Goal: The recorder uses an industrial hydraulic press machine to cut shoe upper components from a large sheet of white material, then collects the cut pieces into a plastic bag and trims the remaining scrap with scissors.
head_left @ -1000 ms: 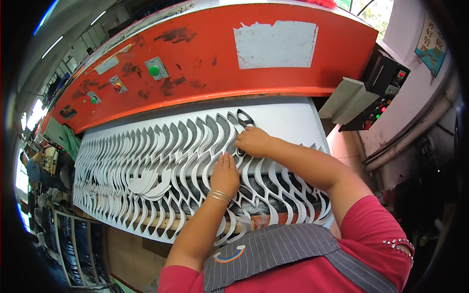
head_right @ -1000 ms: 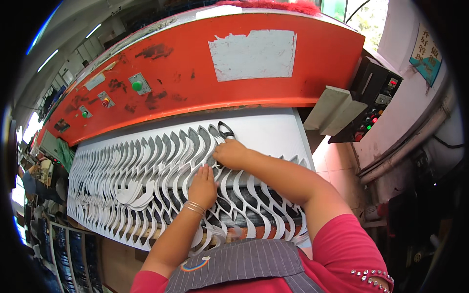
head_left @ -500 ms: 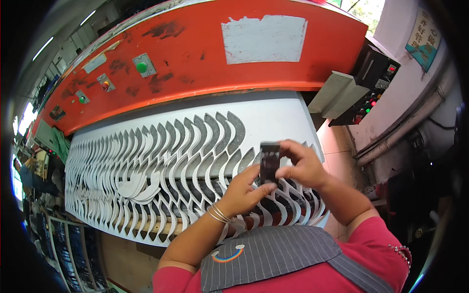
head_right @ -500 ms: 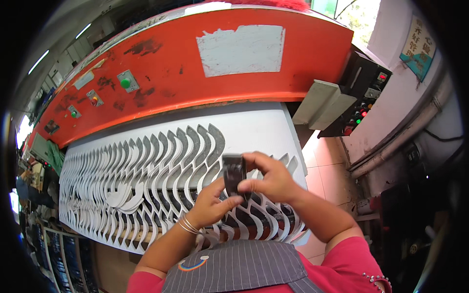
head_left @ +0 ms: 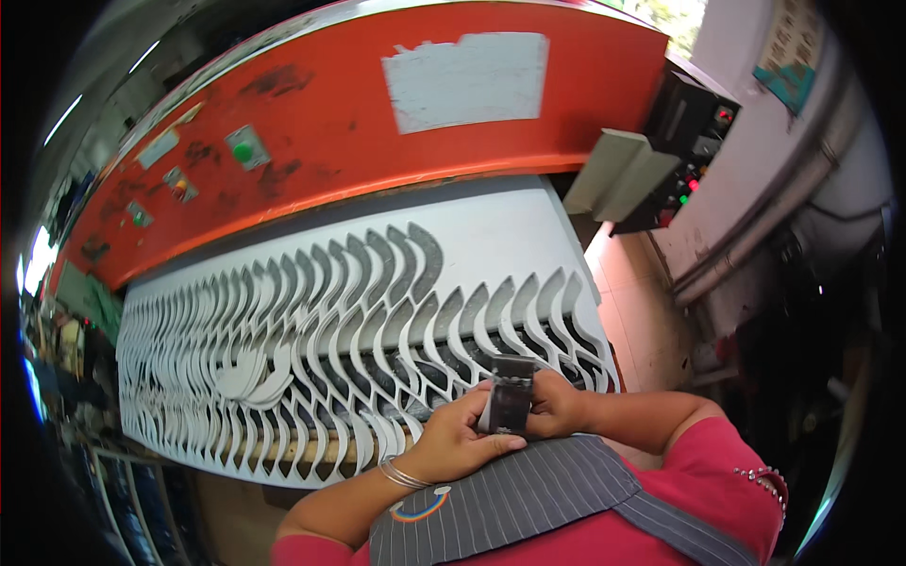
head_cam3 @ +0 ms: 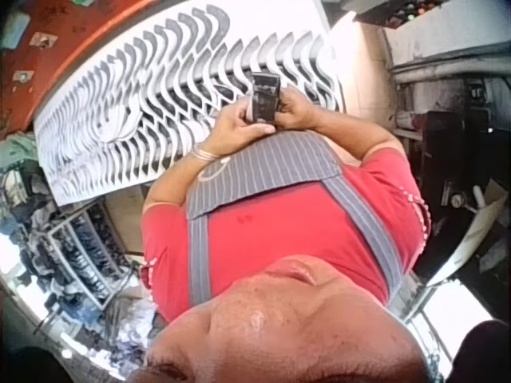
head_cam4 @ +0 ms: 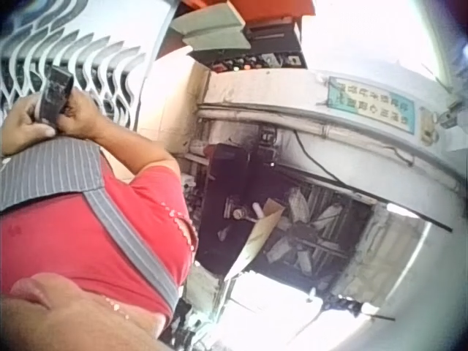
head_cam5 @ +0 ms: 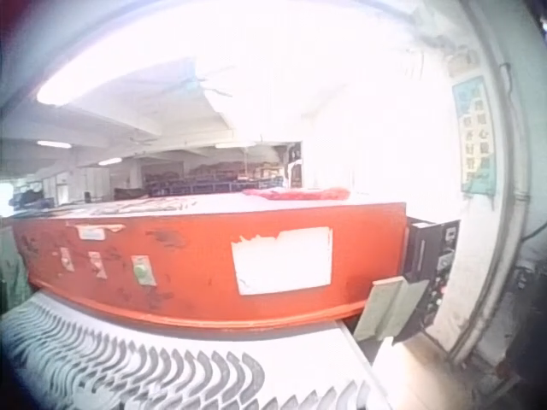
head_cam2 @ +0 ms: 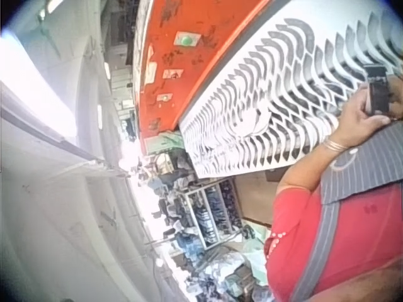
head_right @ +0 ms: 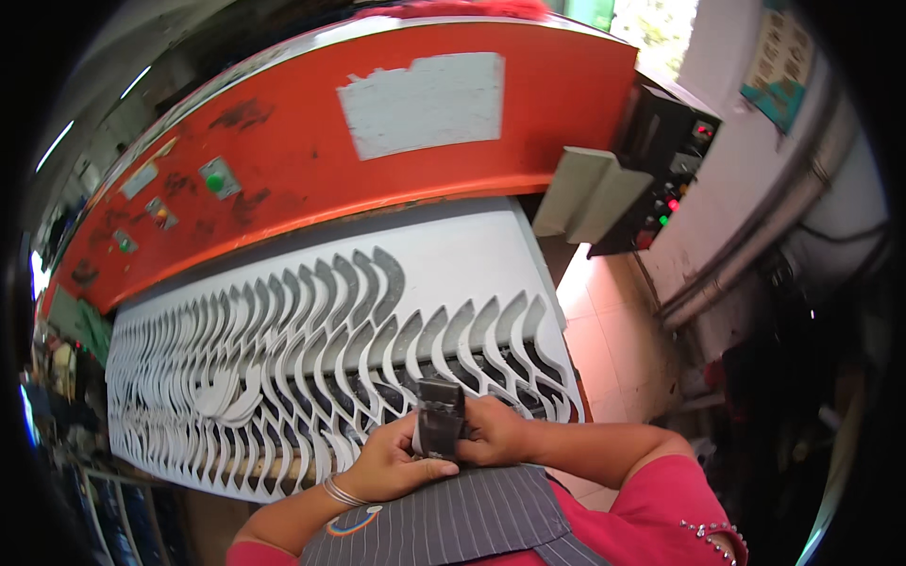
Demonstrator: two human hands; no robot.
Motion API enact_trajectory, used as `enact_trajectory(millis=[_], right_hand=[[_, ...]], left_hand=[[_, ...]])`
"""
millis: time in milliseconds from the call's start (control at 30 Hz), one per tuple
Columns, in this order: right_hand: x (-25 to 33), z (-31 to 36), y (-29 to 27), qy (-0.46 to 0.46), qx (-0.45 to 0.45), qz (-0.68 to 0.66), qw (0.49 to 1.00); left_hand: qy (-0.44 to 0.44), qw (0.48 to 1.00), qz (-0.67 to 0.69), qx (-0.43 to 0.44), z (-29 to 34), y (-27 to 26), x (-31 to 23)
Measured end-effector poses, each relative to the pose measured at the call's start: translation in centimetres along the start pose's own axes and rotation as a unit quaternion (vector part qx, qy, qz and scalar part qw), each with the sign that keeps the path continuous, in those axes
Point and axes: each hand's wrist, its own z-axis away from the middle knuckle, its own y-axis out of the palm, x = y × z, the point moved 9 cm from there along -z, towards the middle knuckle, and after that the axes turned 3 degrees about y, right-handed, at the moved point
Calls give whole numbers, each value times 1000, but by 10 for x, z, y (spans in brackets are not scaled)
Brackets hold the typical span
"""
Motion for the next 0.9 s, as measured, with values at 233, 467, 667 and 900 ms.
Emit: enact_trajectory(millis=[233, 467, 667, 900], right_hand=[[11, -3, 29, 98, -24, -102, 990], [25, -32, 50, 25, -163, -1, 986], [19, -33, 45, 46, -217, -199, 955], [-17, -7, -86, 60, -455, -312, 832]], left_hand=[[10, 988, -88, -130, 30, -25, 6], [185, 897, -74, -394, 52, -72, -15], [167, 906, -45, -386, 61, -79, 3], [220, 683, -219, -661, 185, -186, -10]])
